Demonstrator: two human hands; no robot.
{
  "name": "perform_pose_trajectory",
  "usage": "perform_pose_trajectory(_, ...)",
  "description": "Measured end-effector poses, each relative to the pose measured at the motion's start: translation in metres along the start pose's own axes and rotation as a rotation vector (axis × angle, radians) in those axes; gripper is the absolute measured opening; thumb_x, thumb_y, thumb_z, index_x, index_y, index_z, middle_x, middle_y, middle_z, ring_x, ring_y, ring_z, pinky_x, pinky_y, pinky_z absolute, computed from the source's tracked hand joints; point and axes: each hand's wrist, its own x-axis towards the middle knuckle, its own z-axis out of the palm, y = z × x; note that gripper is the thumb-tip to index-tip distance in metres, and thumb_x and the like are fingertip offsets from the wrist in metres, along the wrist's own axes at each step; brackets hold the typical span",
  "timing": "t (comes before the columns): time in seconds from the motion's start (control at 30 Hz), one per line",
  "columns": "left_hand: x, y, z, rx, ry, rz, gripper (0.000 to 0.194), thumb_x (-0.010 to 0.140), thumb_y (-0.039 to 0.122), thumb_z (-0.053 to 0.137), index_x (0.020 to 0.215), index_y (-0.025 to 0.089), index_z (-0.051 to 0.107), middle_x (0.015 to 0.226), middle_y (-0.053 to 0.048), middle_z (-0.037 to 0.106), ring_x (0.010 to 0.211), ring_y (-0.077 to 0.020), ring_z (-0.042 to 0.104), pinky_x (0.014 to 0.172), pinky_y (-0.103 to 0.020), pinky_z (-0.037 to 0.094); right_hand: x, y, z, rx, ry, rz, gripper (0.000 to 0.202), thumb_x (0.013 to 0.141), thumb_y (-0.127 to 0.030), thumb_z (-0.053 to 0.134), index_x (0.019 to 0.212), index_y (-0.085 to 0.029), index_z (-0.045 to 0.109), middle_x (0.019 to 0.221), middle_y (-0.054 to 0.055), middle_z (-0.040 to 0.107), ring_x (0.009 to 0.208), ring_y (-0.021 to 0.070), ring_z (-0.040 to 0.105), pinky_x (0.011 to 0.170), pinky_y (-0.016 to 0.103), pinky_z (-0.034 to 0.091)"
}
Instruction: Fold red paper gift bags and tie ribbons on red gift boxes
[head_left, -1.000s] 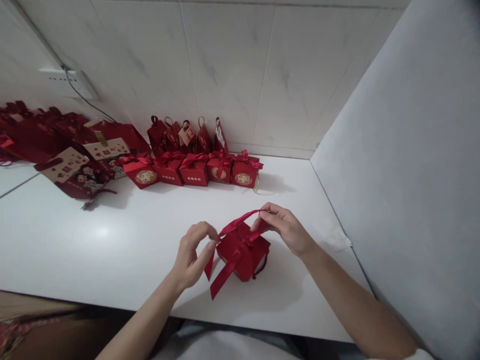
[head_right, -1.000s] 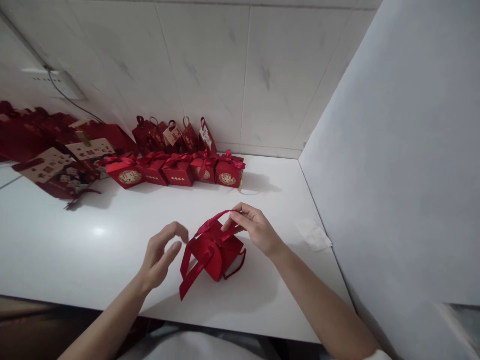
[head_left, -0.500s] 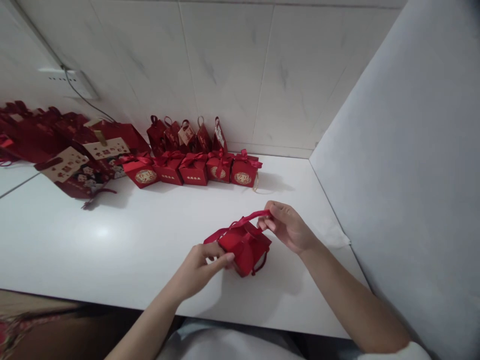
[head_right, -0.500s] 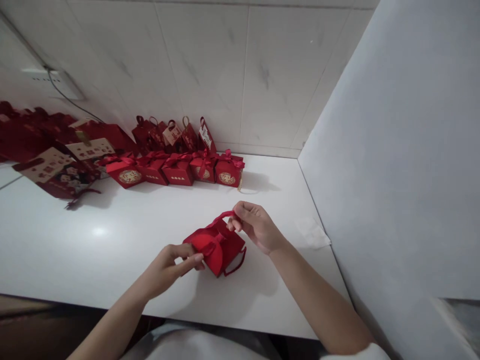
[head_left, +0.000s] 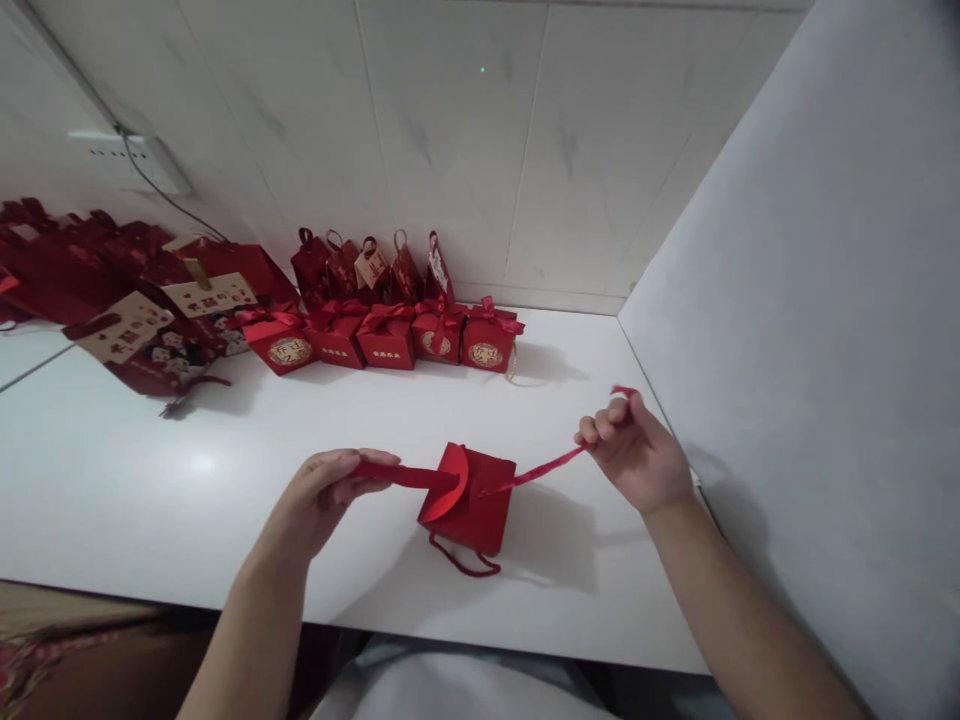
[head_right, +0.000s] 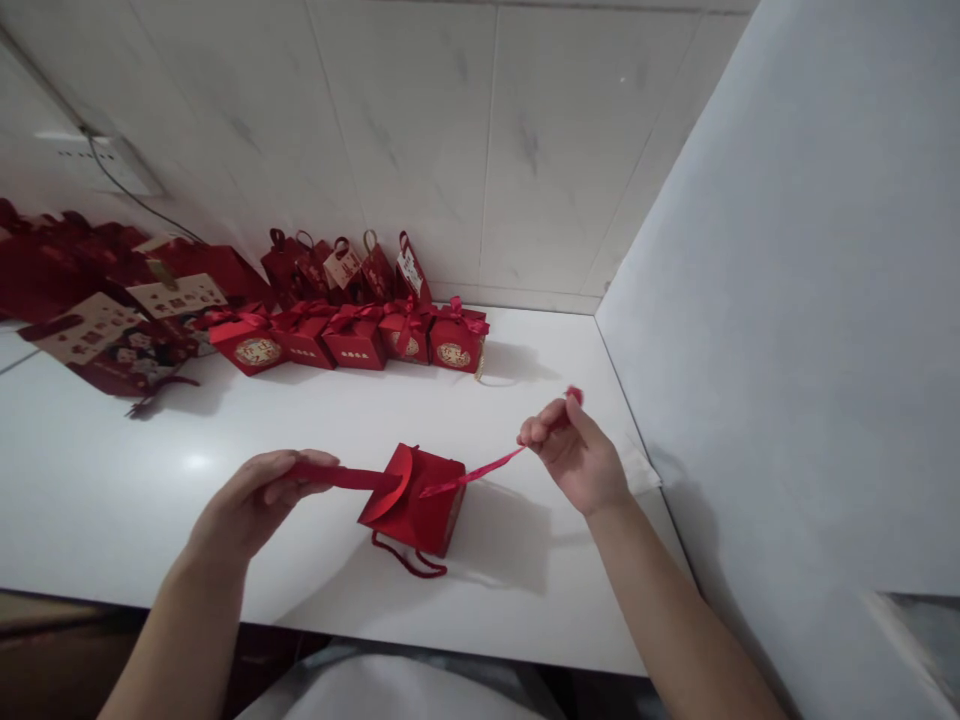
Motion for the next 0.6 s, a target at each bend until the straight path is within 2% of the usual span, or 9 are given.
perform_pose_trajectory(0.07, -0.001, 0.005, -0.01, -0.105, 0.077, 0.053, 0.024, 0.075, 0.026, 0.069, 0.053, 0.016, 0.066, 0.041, 0.0, 0.043, 0.084, -0.0238, 0.069, 0.08, -0.03, 0.06, -0.008, 0.0, -0.011, -0.088, -0.075, -0.061, 0.027, 0.088, -0.048, 0.059, 0.07, -0.031, 0.069, 0.058, -0.001, 0.061, 0.067, 0.0192, 0.061, 0.072, 0.037, 0.052)
perform_pose_trajectory(0.13, 0.0, 0.011, -0.018, -0.188, 0.161, 0.09, 0.033, 0.072, 0.021, 0.07, 0.042, 0.016, 0.055, 0.04, 0.0, 0.039, 0.088, -0.0251, 0.07, 0.077, -0.029, 0.061, -0.016, -0.002, -0.02, -0.197, -0.204, -0.122, 0.03, 0.088, -0.052, 0.057, 0.069, -0.033, 0.07, 0.054, 0.0, 0.063, 0.066, 0.0221, 0.063, 0.073, 0.041, 0.052)
perform_pose_trajectory(0.23, 0.007, 0.018, -0.026, -0.28, 0.279, 0.088, 0.028, 0.069, 0.015, 0.068, 0.045, 0.017, 0.054, 0.04, 0.001, 0.038, 0.085, -0.0242, 0.071, 0.074, -0.028, 0.063, -0.023, -0.006, -0.025, -0.383, -0.478, -0.151, 0.04, 0.089, -0.059, 0.051, 0.069, -0.033, 0.075, 0.058, 0.004, 0.07, 0.071, 0.0255, 0.068, 0.081, 0.046, 0.051)
perform_pose_trajectory(0.33, 0.016, 0.022, -0.033, -0.345, 0.391, 0.026, 0.017, 0.068, 0.011, 0.065, 0.054, 0.017, 0.058, 0.041, 0.002, 0.041, 0.082, -0.0222, 0.072, 0.065, -0.024, 0.062, -0.027, -0.012, -0.019, -0.503, -0.691, -0.107, 0.038, 0.093, -0.052, 0.049, 0.083, -0.031, 0.079, 0.079, 0.007, 0.077, 0.089, 0.028, 0.07, 0.088, 0.048, 0.05)
perform_pose_trajectory(0.43, 0.023, 0.023, -0.039, -0.372, 0.457, -0.048, 0.015, 0.069, 0.009, 0.064, 0.057, 0.017, 0.058, 0.043, 0.001, 0.047, 0.082, -0.0208, 0.072, 0.062, -0.021, 0.061, -0.029, -0.017, -0.008, -0.567, -0.763, -0.04, 0.035, 0.097, -0.042, 0.046, 0.099, -0.028, 0.077, 0.098, 0.009, 0.076, 0.104, 0.0283, 0.067, 0.093, 0.049, 0.048)
perform_pose_trajectory(0.5, 0.023, 0.022, -0.042, -0.396, 0.472, -0.068, 0.016, 0.07, 0.011, 0.063, 0.056, 0.017, 0.057, 0.051, -0.002, 0.058, 0.086, -0.0211, 0.071, 0.069, -0.024, 0.061, -0.031, -0.021, -0.001, -0.604, -0.774, 0.0, 0.044, 0.101, -0.043, 0.036, 0.106, -0.025, 0.075, 0.106, 0.01, 0.074, 0.11, 0.0278, 0.064, 0.099, 0.049, 0.045)
perform_pose_trajectory(0.6, 0.019, 0.02, -0.043, -0.493, 0.388, -0.005, 0.025, 0.072, 0.019, 0.066, 0.05, 0.019, 0.054, 0.069, -0.003, 0.069, 0.091, -0.0207, 0.069, 0.085, -0.033, 0.06, -0.032, -0.025, 0.005, -0.652, -0.758, -0.01, 0.053, 0.102, -0.045, 0.025, 0.113, -0.023, 0.072, 0.111, 0.01, 0.073, 0.113, 0.0265, 0.063, 0.108, 0.049, 0.037)
